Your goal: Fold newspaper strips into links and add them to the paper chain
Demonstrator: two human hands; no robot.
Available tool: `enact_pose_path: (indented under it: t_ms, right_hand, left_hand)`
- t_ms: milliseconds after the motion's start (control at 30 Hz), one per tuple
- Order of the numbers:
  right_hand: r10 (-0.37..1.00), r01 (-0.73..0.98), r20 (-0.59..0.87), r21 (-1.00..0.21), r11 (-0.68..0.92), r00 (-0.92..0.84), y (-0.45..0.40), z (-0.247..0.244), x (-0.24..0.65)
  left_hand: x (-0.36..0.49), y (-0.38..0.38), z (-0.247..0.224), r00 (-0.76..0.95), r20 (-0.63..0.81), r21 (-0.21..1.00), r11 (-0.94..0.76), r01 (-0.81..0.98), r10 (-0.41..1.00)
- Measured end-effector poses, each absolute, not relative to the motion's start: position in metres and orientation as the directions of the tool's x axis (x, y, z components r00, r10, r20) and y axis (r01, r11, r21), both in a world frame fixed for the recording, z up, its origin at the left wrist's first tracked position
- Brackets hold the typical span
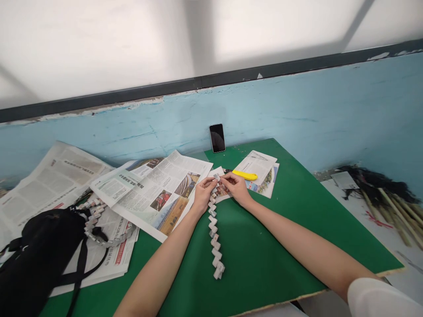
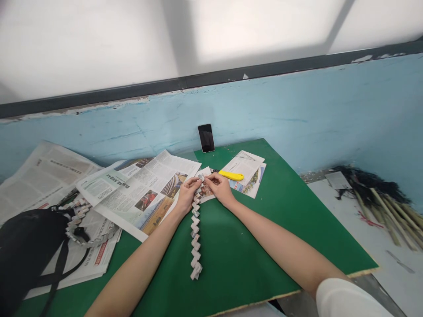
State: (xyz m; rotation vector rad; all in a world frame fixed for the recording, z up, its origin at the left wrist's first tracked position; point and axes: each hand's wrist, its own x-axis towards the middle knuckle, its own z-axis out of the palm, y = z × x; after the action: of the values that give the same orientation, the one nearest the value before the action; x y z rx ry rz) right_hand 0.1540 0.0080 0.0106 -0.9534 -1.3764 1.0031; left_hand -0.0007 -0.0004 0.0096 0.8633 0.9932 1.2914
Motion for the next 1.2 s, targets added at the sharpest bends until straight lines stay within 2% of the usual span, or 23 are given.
enact_pose_path:
  t_ms: [267,433,567,733,867,967,1200]
  right_hand:
    - [0.951,0.011,0.306,-0.952,0.307,-0.043,0.0058,0.0163,0.1546]
    - [0.961,-0.034,0.272,-0.962,0.27,-0.052,0.0043,0.0156,0.1538]
    - [0.955,-0.084,0.297,-0.952,0.295,-0.002,0.0032,0.014,0.1519]
    - [0.945,0.032,0.312,-0.948,0.316,-0.1,0.0038,0.011,0.1508]
    - [0.946,0.089,0.315,-0.943,0.321,-0.079,0.0058,0.0084,0.1518]
    - [0.946,0.101,0.321,-0.941,0.324,-0.043,0.0064,0.0082,0.1528]
    - [0.962,0.009,0.273,-0.962,0.273,-0.012,0.007,0.0096,0.1532]
  left_hand:
    - [-0.0008,-0.0004,0.0081,0.017,-0.061,0.95,0.063,-0.307,0.998]
    - [0.0015,-0.0021,0.0098,0.0,-0.039,0.959,0.037,-0.281,0.999]
    - [0.0024,-0.0032,0.0087,-0.018,-0.006,0.971,0.002,-0.238,1.0]
    - [0.0036,-0.0046,0.0088,0.018,0.066,0.99,-0.063,-0.127,0.998]
    - [0.0049,-0.0056,0.0111,0.056,0.056,0.994,-0.051,-0.093,0.997]
    - [0.0053,-0.0058,0.0113,0.069,0.045,0.994,-0.038,-0.101,0.997]
    - [0.0061,-0.0059,0.0104,0.101,0.029,0.987,-0.012,-0.159,0.994]
